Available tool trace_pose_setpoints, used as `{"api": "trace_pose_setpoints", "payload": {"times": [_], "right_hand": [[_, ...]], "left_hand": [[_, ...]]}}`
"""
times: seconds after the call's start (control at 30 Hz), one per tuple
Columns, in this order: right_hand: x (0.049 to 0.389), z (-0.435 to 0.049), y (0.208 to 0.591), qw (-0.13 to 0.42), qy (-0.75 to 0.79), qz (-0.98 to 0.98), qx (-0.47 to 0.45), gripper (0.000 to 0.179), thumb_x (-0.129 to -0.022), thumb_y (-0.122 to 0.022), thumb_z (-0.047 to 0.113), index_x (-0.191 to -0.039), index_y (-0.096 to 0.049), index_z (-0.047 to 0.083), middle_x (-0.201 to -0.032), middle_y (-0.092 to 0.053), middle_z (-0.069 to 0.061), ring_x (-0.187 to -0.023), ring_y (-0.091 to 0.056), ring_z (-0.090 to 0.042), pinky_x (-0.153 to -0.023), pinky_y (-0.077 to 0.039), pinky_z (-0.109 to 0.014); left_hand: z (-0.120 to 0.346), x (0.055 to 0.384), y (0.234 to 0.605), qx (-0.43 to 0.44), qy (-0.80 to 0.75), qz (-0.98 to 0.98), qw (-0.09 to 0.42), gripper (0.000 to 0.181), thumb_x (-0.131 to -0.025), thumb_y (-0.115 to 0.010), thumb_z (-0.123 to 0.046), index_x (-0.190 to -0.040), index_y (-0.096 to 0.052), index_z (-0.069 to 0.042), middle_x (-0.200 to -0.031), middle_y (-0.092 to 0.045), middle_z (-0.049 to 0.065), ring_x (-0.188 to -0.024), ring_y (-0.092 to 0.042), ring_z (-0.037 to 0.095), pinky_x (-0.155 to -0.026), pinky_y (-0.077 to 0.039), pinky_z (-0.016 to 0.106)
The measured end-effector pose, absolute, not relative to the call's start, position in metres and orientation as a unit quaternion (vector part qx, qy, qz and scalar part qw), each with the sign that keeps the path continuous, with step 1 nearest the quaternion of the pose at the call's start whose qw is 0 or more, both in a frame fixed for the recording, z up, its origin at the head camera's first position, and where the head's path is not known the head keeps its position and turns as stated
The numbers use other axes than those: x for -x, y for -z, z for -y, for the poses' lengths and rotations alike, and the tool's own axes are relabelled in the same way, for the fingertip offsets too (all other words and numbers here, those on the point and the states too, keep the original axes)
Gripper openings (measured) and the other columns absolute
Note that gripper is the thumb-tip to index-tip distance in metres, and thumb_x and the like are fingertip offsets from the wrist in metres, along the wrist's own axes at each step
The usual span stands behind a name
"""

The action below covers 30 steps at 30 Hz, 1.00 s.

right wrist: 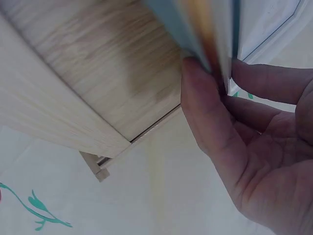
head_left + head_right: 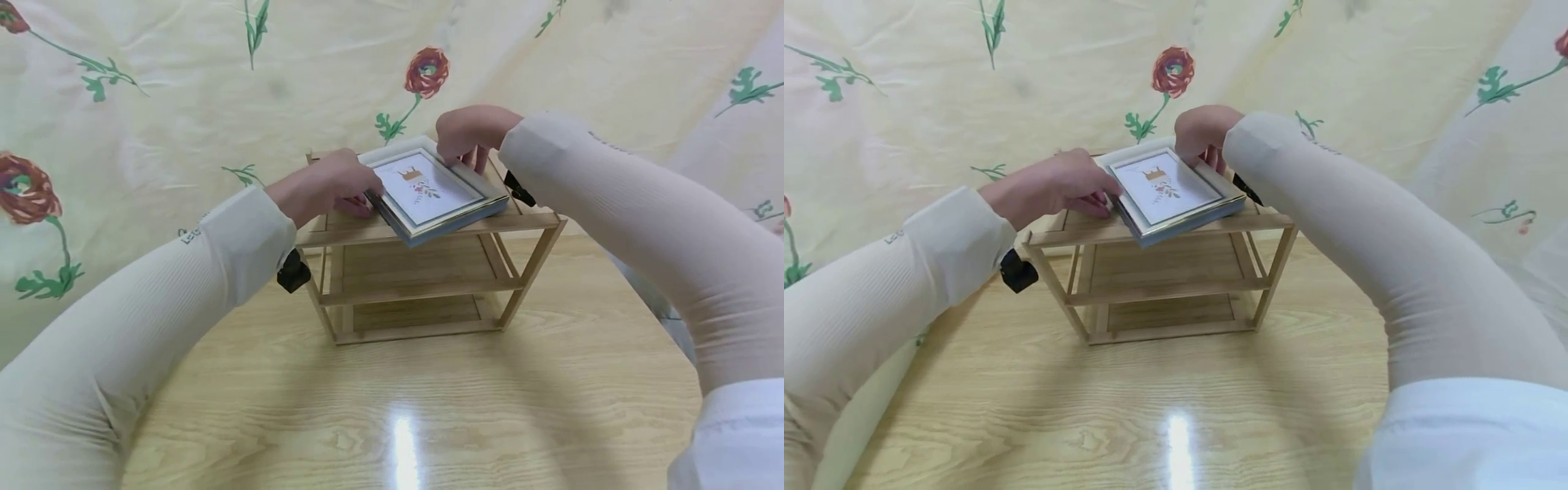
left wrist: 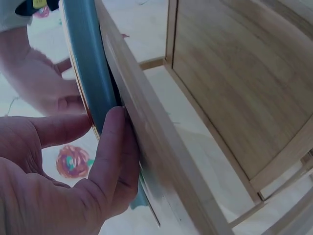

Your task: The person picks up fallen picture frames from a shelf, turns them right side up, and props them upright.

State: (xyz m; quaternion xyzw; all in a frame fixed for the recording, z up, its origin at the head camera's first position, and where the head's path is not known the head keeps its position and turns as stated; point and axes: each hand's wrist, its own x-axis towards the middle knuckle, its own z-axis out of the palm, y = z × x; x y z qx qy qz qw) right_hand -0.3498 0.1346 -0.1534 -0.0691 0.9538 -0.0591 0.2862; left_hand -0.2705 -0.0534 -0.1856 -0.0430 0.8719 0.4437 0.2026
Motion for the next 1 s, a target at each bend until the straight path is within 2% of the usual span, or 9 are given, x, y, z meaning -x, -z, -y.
{"api": "trace_pose_setpoints", "payload": {"times": [0.23, 0.43, 0.6, 0.7, 0.77, 0.83, 0.87, 0.93, 1.0], "right_hand": [[0.353, -0.137, 0.153, 0.279, 0.039, -0.958, 0.061, 0.036, -0.094, -0.034, 0.007, -0.126, -0.045, -0.004, -0.122, -0.05, -0.018, -0.11, -0.054, -0.03, -0.077, -0.058, -0.043], [0.354, -0.145, 0.156, 0.278, 0.041, -0.958, 0.059, 0.037, -0.094, -0.034, 0.008, -0.127, -0.044, -0.005, -0.123, -0.05, -0.02, -0.112, -0.053, -0.03, -0.075, -0.058, -0.042], [0.348, -0.156, 0.153, 0.257, 0.05, -0.962, 0.082, 0.032, -0.094, -0.043, 0.016, -0.12, -0.049, -0.001, -0.124, -0.051, -0.019, -0.112, -0.053, -0.032, -0.073, -0.058, -0.039], [0.34, -0.164, 0.146, 0.214, 0.037, -0.969, 0.115, 0.028, -0.095, -0.048, 0.026, -0.109, -0.052, 0.002, -0.108, -0.053, -0.016, -0.098, -0.054, -0.029, -0.069, -0.058, -0.038], [0.333, -0.166, 0.139, 0.186, 0.024, -0.973, 0.136, 0.036, -0.097, -0.047, 0.03, -0.117, -0.053, 0.001, -0.108, -0.05, -0.016, -0.093, -0.052, -0.027, -0.067, -0.057, -0.037], [0.327, -0.167, 0.132, 0.157, 0.002, -0.976, 0.15, 0.046, -0.097, -0.047, 0.032, -0.129, -0.05, 0.0, -0.116, -0.051, -0.021, -0.087, -0.054, -0.026, -0.066, -0.057, -0.037], [0.323, -0.167, 0.129, 0.149, -0.005, -0.976, 0.157, 0.052, -0.097, -0.047, 0.033, -0.137, -0.046, 0.0, -0.125, -0.05, -0.023, -0.088, -0.057, -0.028, -0.067, -0.057, -0.037], [0.316, -0.169, 0.125, 0.133, -0.02, -0.974, 0.18, 0.061, -0.098, -0.047, 0.033, -0.147, -0.035, -0.002, -0.139, -0.044, -0.027, -0.098, -0.059, -0.032, -0.078, -0.055, -0.043], [0.306, -0.172, 0.123, 0.107, -0.03, -0.972, 0.208, 0.06, -0.098, -0.048, 0.033, -0.147, -0.037, 0.0, -0.14, -0.045, -0.027, -0.105, -0.06, -0.035, -0.088, -0.05, -0.048]], "left_hand": [[0.042, 0.26, 0.185, 0.03, -0.458, -0.867, 0.195, 0.037, -0.091, -0.062, -0.012, -0.122, -0.044, -0.002, -0.088, -0.042, 0.007, -0.065, -0.047, 0.015, -0.073, -0.057, 0.026], [0.038, 0.26, 0.183, 0.024, -0.451, -0.871, 0.196, 0.038, -0.09, -0.061, -0.013, -0.122, -0.043, -0.003, -0.09, -0.041, 0.008, -0.071, -0.047, 0.017, -0.075, -0.058, 0.029], [0.045, 0.263, 0.177, 0.002, -0.404, -0.893, 0.2, 0.036, -0.092, -0.059, -0.02, -0.121, -0.043, -0.004, -0.096, -0.044, 0.011, -0.075, -0.054, 0.02, -0.078, -0.058, 0.031], [0.053, 0.266, 0.169, -0.019, -0.366, -0.912, 0.185, 0.025, -0.093, -0.057, -0.022, -0.107, -0.043, -0.006, -0.095, -0.045, 0.011, -0.075, -0.055, 0.022, -0.079, -0.057, 0.033], [0.058, 0.268, 0.16, -0.024, -0.353, -0.919, 0.174, 0.023, -0.094, -0.056, -0.024, -0.1, -0.04, -0.009, -0.095, -0.044, 0.01, -0.078, -0.055, 0.023, -0.08, -0.056, 0.033], [0.062, 0.272, 0.151, -0.02, -0.346, -0.924, 0.162, 0.024, -0.094, -0.057, -0.026, -0.091, -0.036, -0.012, -0.092, -0.043, 0.008, -0.078, -0.054, 0.022, -0.081, -0.055, 0.033], [0.064, 0.274, 0.146, -0.018, -0.34, -0.927, 0.157, 0.026, -0.094, -0.057, -0.027, -0.089, -0.035, -0.014, -0.09, -0.042, 0.007, -0.078, -0.053, 0.021, -0.081, -0.055, 0.032], [0.066, 0.279, 0.138, -0.02, -0.324, -0.935, 0.145, 0.028, -0.094, -0.057, -0.029, -0.086, -0.035, -0.014, -0.086, -0.042, 0.004, -0.077, -0.05, 0.02, -0.078, -0.054, 0.03], [0.067, 0.285, 0.132, -0.034, -0.292, -0.947, 0.132, 0.032, -0.095, -0.056, -0.031, -0.079, -0.034, -0.016, -0.079, -0.038, 0.001, -0.073, -0.046, 0.018, -0.074, -0.052, 0.028]]}}
